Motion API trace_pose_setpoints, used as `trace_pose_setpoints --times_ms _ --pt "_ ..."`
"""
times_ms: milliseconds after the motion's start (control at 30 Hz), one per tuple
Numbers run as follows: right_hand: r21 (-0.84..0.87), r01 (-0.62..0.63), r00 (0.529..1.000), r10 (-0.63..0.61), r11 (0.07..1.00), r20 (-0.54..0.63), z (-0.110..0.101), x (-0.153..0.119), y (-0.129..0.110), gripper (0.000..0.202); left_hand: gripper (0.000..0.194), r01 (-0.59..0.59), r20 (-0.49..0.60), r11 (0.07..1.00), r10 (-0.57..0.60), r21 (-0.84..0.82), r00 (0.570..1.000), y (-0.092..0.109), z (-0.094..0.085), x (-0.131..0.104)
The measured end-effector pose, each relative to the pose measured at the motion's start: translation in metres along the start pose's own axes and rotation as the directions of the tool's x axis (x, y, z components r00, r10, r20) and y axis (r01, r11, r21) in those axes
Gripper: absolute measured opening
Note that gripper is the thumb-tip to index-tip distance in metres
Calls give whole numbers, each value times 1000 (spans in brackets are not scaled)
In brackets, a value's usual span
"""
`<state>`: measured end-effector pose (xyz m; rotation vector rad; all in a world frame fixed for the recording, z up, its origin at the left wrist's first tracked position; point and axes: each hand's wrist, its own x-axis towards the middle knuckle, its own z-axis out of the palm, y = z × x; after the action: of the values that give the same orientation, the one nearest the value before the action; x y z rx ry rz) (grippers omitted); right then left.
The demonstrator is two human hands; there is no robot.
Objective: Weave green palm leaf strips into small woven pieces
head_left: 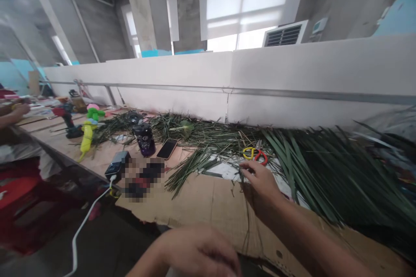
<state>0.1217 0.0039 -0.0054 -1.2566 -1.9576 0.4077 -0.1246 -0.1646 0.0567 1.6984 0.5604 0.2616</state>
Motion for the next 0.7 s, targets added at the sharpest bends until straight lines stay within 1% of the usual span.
trace_pose_setpoints --times_ms 33,67,100,133,167,200,233,267,300,333,367,400,467,533,600,633,667,700 --pt "-53 72 996 -69 996 60 3 11 -9 24 37 -62 -114 996 55 -58 992 8 -13 4" --pt "-120 139 983 -123 983 133 8 22 -18 22 37 -117 -244 987 89 -105 966 16 -27 8" --pt "-190 194 967 -155 962 202 14 33 -27 21 38 -180 -378 975 118 -133 918 22 -41 15" --pt "-208 214 959 -164 954 233 22 44 -33 20 39 -249 -531 956 131 -157 837 25 -56 23" --pt "-215 226 952 -168 950 256 31 53 -39 21 40 -327 -686 927 118 -183 718 25 -72 33" --pt "-227 232 947 -166 946 276 40 61 -42 21 41 -386 -792 898 72 -214 606 23 -88 44" --pt "-236 236 943 -163 943 292 49 67 -45 22 42 -435 -870 871 15 -231 493 18 -104 56" --pt "-242 239 938 -160 940 307 59 72 -46 23 41 -479 -918 845 -32 -235 394 12 -120 67" --pt "-245 242 934 -158 939 320 67 74 -46 24 39 -516 -949 824 -79 -235 306 5 -134 78" --pt "-243 242 931 -155 939 330 74 76 -46 24 37 -537 -962 810 -114 -234 248 -2 -147 89" --pt "-236 239 930 -152 942 336 80 77 -46 23 36 -547 -966 803 -138 -238 218 -8 -158 98" --pt "-225 232 929 -148 946 338 84 77 -45 21 34 -547 -967 802 -152 -241 203 -14 -167 106" --pt "-186 205 935 -136 961 329 87 76 -44 20 33 -539 -967 805 -169 -246 188 -22 -181 119" --pt "-124 160 947 -117 979 298 84 75 -42 18 33 -534 -966 807 -172 -250 192 -29 -191 130" --pt "-38 95 966 -83 995 245 76 74 -37 16 34 -531 -963 807 -171 -258 208 -35 -198 139" --pt "14 55 976 -57 998 212 71 72 -33 14 35 -527 -959 807 -170 -267 226 -39 -200 142" --pt "72 10 984 -23 997 179 66 71 -29 11 36 -519 -953 807 -169 -280 251 -42 -202 146" --pt "134 -37 989 18 990 146 61 69 -24 8 37 -508 -943 808 -167 -299 288 -46 -202 149"
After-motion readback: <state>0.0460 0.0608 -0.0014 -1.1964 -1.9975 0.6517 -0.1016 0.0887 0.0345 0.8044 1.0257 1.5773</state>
